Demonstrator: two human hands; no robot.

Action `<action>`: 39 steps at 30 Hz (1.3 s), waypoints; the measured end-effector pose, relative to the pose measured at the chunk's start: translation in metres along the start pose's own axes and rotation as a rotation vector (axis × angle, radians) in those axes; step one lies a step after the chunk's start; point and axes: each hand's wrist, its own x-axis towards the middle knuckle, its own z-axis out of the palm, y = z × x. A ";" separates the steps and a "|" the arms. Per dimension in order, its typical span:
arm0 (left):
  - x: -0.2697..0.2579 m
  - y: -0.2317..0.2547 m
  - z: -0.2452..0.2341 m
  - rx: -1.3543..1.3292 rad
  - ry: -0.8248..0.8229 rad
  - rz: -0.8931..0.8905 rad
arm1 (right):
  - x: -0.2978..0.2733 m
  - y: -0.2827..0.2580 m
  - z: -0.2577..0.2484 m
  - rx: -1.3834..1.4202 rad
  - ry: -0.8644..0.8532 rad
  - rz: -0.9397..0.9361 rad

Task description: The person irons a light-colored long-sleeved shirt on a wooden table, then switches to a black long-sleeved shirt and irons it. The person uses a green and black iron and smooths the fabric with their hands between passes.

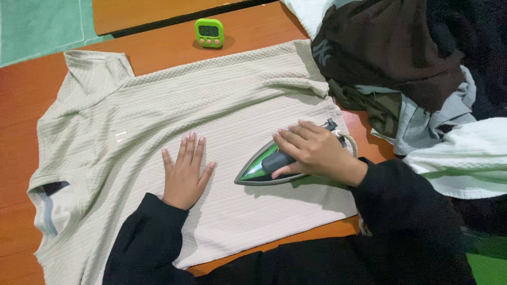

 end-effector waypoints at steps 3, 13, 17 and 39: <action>0.000 0.001 0.000 -0.003 0.006 0.000 | -0.001 -0.009 0.005 -0.006 -0.028 -0.038; 0.001 0.001 0.000 0.006 0.018 0.004 | 0.000 -0.058 -0.012 0.175 0.037 -0.131; 0.000 0.000 0.000 0.016 0.005 0.002 | 0.001 -0.053 -0.011 0.202 0.040 -0.128; 0.001 0.004 -0.005 0.001 -0.001 0.017 | -0.002 -0.048 -0.002 0.124 0.104 -0.149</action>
